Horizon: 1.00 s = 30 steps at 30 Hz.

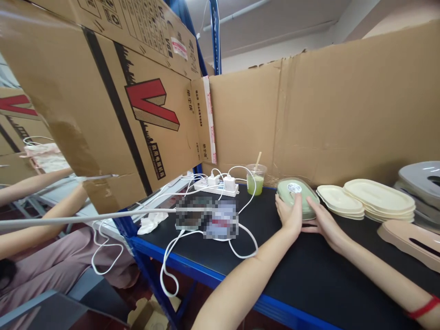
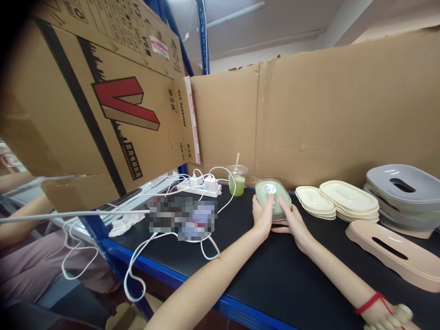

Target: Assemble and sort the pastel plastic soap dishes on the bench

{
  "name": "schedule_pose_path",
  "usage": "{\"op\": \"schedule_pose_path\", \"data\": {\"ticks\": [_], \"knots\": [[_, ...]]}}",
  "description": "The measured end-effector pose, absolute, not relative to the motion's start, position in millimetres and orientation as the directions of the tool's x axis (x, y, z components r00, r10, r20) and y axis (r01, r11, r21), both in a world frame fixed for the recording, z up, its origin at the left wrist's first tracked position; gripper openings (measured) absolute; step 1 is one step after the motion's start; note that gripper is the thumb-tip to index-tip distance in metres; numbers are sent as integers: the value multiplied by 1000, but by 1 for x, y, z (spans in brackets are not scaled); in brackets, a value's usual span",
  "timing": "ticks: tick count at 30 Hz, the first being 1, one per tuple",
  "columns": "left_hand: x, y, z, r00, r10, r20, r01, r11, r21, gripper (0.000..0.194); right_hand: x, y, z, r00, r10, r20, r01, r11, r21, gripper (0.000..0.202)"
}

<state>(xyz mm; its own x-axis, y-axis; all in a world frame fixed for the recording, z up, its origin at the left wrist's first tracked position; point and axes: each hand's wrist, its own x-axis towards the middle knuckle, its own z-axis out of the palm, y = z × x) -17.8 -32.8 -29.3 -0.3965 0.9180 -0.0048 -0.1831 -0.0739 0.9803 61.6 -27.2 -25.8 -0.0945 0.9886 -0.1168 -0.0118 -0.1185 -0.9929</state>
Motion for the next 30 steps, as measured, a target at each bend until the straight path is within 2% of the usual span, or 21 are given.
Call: {"op": "schedule_pose_path", "data": {"ticks": [2,5,8,13,18,21,25,26,28,30], "knots": [[-19,-35,-23,-411,911,-19,-110,-29,994,74,67,-21,-32,-90,990,-112,34,-109,-993,55],[-20,-35,-16,-384,920,-80,-86,51,995,80,72,-14,-37,-84,984,-160,41,-157,-987,54],[-24,-29,-15,-391,917,-82,-77,56,995,73,71,-11,-35,-64,978,-199,40,-196,-980,46],[-31,-18,-20,-380,925,17,36,-4,999,61,70,-9,-30,-113,964,-242,59,-237,-970,34],[-28,-16,-24,-465,885,-17,134,90,987,64,71,-11,-26,-157,954,-256,129,-238,-963,36],[-27,-18,-25,-473,881,25,235,99,967,58,71,-13,-22,-137,961,-240,255,-200,-946,41],[-29,-25,-26,-413,905,105,276,15,961,51,72,-13,-25,-186,976,-117,434,-25,-901,38],[-29,-27,-26,-398,896,194,400,-20,916,52,72,-13,-26,-204,974,-100,457,4,-889,36],[-29,-30,-28,-299,866,400,651,-121,750,49,74,-14,-27,-215,973,-84,485,31,-874,35],[-29,-33,-30,-129,866,484,805,-194,561,39,79,-15,-23,-205,976,-72,495,40,-868,38]]}}
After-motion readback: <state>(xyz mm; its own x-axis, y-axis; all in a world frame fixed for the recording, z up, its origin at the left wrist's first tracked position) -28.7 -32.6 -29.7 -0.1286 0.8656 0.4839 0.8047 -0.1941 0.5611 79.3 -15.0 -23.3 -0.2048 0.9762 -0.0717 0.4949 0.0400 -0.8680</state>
